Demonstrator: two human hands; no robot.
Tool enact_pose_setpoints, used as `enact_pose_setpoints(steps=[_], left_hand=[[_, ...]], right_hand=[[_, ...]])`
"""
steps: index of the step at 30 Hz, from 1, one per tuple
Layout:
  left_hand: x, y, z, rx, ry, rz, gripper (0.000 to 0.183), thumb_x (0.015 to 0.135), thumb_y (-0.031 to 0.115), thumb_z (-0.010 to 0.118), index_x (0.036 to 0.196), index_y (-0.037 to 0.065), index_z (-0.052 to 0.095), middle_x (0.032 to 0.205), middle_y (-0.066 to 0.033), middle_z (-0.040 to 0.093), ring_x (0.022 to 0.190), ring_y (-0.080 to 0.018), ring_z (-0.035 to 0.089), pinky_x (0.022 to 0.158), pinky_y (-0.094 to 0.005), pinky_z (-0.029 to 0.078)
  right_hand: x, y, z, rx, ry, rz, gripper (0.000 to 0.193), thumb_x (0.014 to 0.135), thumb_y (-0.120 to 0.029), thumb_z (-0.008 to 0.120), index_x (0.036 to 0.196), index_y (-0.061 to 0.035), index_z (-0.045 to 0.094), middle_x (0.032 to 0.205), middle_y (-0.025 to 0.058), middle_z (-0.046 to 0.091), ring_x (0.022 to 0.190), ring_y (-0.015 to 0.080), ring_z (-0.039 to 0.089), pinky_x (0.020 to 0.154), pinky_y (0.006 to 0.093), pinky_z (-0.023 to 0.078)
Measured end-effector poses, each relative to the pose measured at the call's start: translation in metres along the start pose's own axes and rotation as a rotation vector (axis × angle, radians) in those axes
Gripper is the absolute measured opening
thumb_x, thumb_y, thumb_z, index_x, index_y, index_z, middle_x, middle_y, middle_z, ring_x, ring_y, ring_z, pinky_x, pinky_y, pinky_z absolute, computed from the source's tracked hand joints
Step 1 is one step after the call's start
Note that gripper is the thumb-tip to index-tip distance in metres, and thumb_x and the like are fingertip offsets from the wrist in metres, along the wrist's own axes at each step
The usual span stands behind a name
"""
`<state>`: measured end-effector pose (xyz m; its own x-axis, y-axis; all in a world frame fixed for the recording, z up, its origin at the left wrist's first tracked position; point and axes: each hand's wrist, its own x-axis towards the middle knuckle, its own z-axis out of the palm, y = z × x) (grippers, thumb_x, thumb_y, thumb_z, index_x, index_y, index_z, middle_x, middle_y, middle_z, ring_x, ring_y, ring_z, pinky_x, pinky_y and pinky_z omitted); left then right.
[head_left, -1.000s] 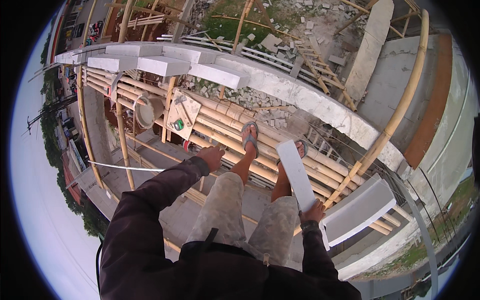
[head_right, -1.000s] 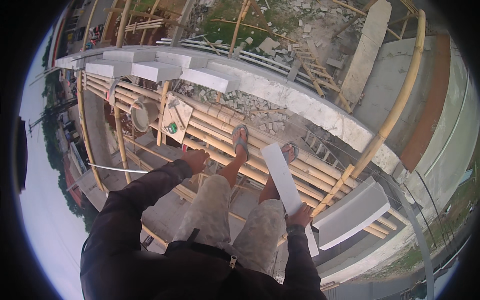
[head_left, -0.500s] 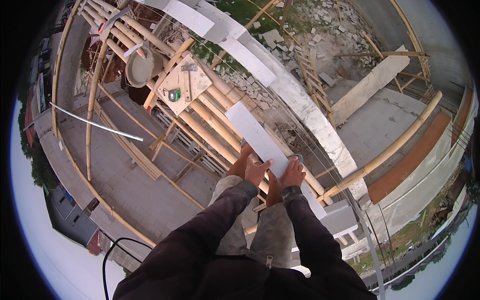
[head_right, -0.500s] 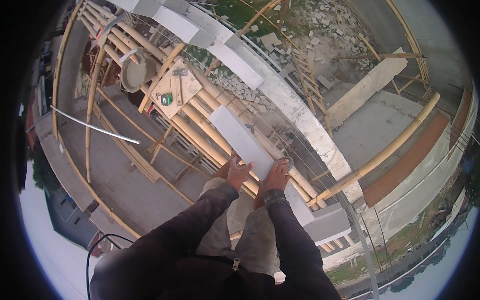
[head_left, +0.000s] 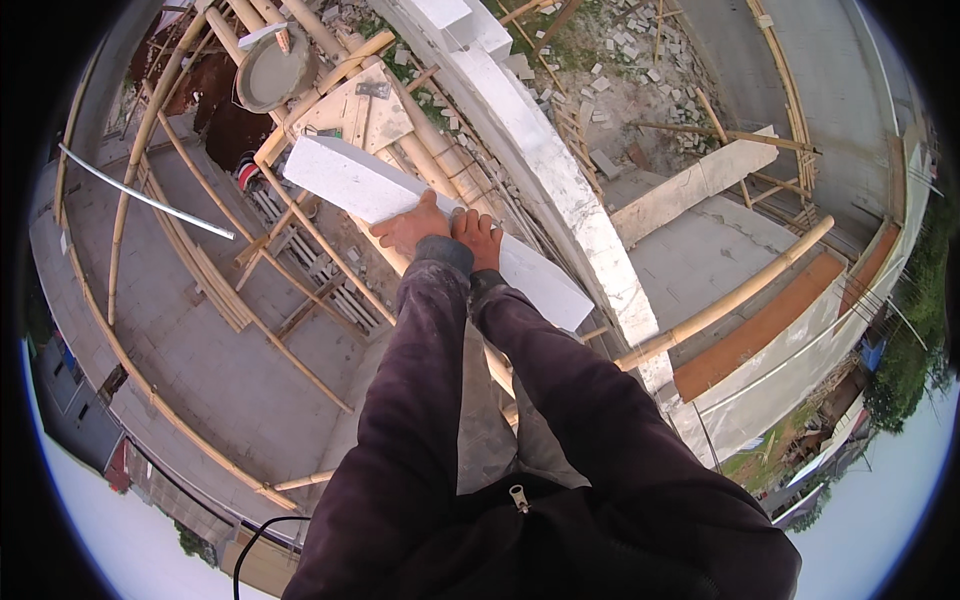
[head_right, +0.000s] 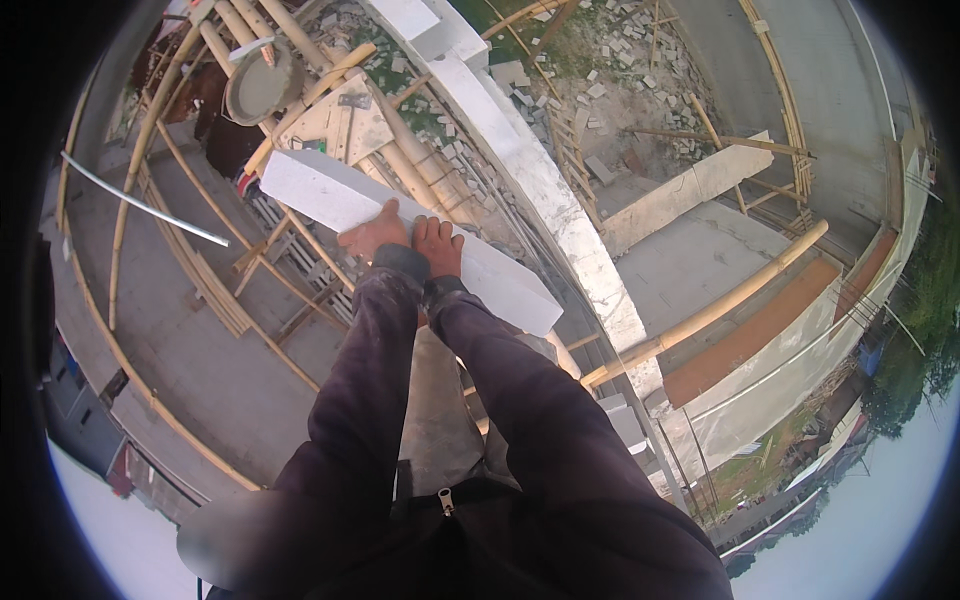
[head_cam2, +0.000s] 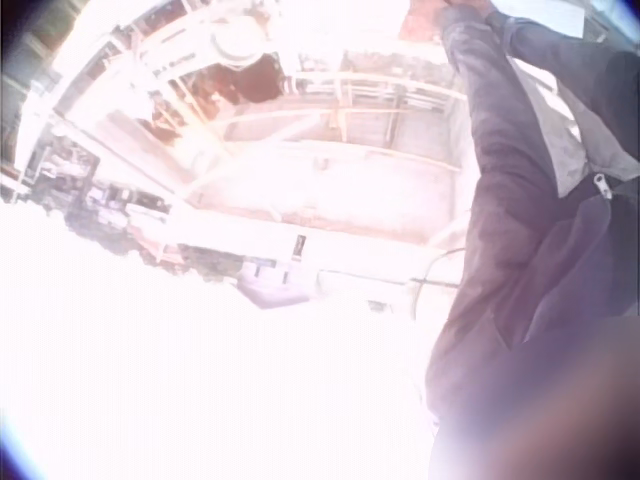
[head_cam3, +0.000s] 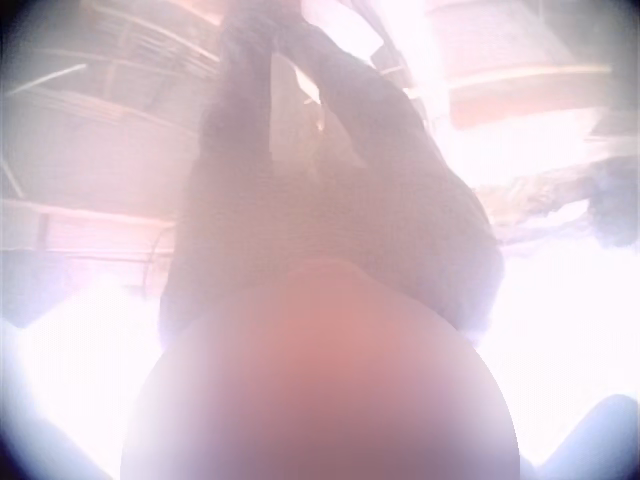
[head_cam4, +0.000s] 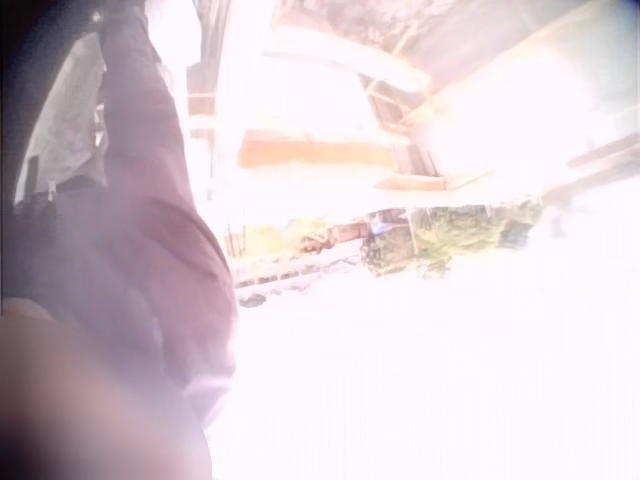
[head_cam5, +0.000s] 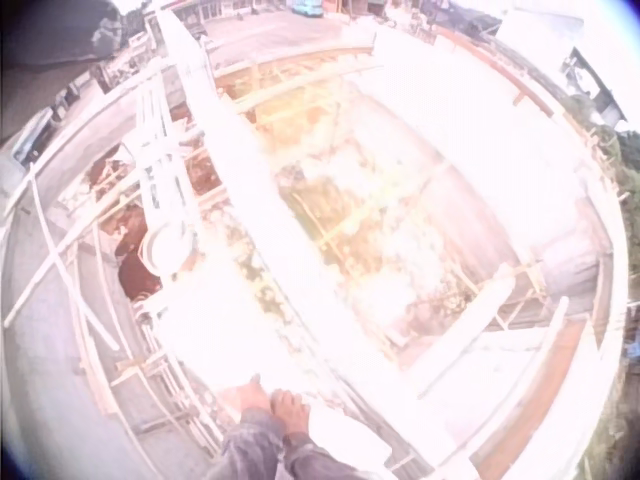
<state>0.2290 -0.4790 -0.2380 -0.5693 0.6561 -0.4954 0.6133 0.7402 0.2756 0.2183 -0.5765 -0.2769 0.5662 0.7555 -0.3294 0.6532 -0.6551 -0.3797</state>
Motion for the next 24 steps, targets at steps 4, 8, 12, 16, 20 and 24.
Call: enact_pose_setpoints(steps=[4, 8, 12, 16, 20, 24], left_hand=[[0.028, -0.020, -0.032, -0.127, 0.069, 0.031, 0.091, 0.063, 0.025, 0.086, 0.121, -0.009, 0.024, 0.117, -0.0300, 0.042, 0.105, -0.0428, 0.055, 0.090, -0.0494, 0.050], [0.035, -0.068, -0.062, -0.463, 0.134, 0.169, 0.084, 0.062, 0.013, 0.085, 0.117, -0.008, 0.026, 0.115, -0.0265, 0.041, 0.106, -0.0388, 0.052, 0.095, -0.0466, 0.045], [0.020, -0.090, -0.101, -0.580, 0.225, 0.300, 0.075, 0.067, 0.006, 0.082, 0.117, -0.008, 0.029, 0.115, -0.0235, 0.047, 0.109, -0.0329, 0.052, 0.099, -0.0407, 0.043], [0.026, -0.088, -0.153, -0.539, 0.235, 0.477, 0.075, 0.067, 0.010, 0.082, 0.117, -0.007, 0.028, 0.114, -0.0239, 0.044, 0.109, -0.0331, 0.050, 0.098, -0.0415, 0.042], [0.055, -0.086, -0.187, -0.409, 0.162, 0.665, 0.076, 0.068, 0.013, 0.082, 0.117, -0.007, 0.027, 0.114, -0.0243, 0.043, 0.107, -0.0329, 0.050, 0.095, -0.0427, 0.043], [0.103, -0.078, -0.184, -0.118, 0.138, 0.831, 0.075, 0.066, 0.014, 0.081, 0.116, -0.009, 0.031, 0.111, -0.0245, 0.043, 0.105, -0.0345, 0.051, 0.093, -0.0441, 0.044]], right_hand=[[-0.021, -0.031, 0.002, 0.041, -0.026, -0.069, 0.044, 0.085, -0.024, 0.056, 0.125, -0.0075, 0.051, 0.105, 0.0089, 0.049, 0.101, 0.0280, 0.047, 0.079, 0.0453, 0.035], [-0.054, -0.048, 0.013, -0.045, -0.018, -0.140, 0.053, 0.081, -0.025, 0.059, 0.129, -0.0072, 0.049, 0.110, 0.0128, 0.051, 0.106, 0.0308, 0.048, 0.084, 0.0473, 0.036], [-0.083, -0.068, -0.001, 0.114, 0.178, -0.286, 0.059, 0.080, -0.022, 0.063, 0.134, -0.0053, 0.046, 0.125, 0.0193, 0.048, 0.118, 0.0360, 0.045, 0.094, 0.0502, 0.036], [-0.106, -0.066, -0.035, 0.552, -0.022, -0.322, 0.069, 0.075, -0.018, 0.071, 0.136, -0.0015, 0.043, 0.130, 0.0219, 0.045, 0.123, 0.0403, 0.043, 0.102, 0.0515, 0.033], [-0.107, -0.001, -0.038, 0.482, -0.081, -0.296, 0.058, 0.076, -0.011, 0.069, 0.127, 0.0028, 0.047, 0.128, 0.0249, 0.043, 0.121, 0.0433, 0.042, 0.104, 0.0532, 0.034], [-0.098, 0.069, -0.009, 0.413, -0.021, -0.171, 0.047, 0.077, -0.005, 0.066, 0.120, 0.0051, 0.050, 0.119, 0.0254, 0.046, 0.114, 0.0450, 0.046, 0.099, 0.0496, 0.039]])
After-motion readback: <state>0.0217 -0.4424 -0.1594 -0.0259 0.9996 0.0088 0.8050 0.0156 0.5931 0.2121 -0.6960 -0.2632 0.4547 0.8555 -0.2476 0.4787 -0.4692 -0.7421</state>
